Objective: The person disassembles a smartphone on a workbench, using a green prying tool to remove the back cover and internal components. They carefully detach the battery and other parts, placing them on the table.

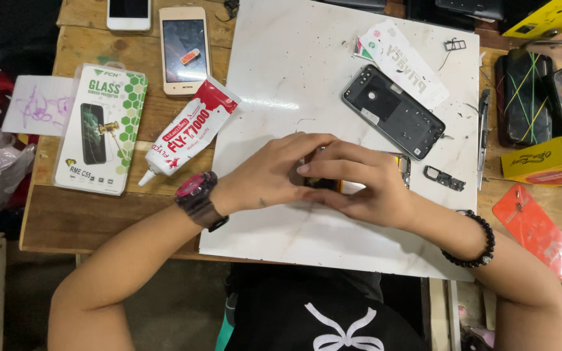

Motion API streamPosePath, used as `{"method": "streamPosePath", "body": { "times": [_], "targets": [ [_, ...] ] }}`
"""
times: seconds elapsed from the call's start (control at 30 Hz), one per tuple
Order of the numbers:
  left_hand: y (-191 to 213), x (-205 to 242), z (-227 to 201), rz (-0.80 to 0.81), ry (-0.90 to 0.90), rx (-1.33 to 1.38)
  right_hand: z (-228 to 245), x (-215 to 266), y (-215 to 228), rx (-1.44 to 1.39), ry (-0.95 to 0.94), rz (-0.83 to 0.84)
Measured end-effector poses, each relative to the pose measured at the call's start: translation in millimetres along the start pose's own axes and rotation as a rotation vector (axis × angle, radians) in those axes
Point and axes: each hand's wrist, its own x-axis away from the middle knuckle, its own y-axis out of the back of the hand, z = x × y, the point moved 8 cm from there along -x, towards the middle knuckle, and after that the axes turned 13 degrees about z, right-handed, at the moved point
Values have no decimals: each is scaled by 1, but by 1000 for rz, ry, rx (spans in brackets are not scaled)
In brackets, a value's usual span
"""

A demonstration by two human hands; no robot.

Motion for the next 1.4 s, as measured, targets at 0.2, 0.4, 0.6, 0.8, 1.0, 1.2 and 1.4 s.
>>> {"method": "streamPosePath", "body": {
  "times": [0.2,0.4,0.6,0.8,1.0,1.2,1.4],
  "targets": [
    [17,11,1,120,68,-292,-8,11,9,-7,-36,-111],
    [7,7,6,171,43,-304,-12,24,25,-62,11,-194],
    [9,-9,-11,101,23,-248,-21,43,46,-185,25,-288],
    [7,-46,-30,116,-21,-226,-19,62,67,-138,41,-413],
    [9,-102,-20,126,-93,-133,-23,105,115,97,66,-581],
    [-6,-162,16,152,-49,-456,-35,163,139,235,-160,-655],
    [-3,-159,26,174,-31,-573,-66,165,122,-8,-141,-772]
  ]
}}
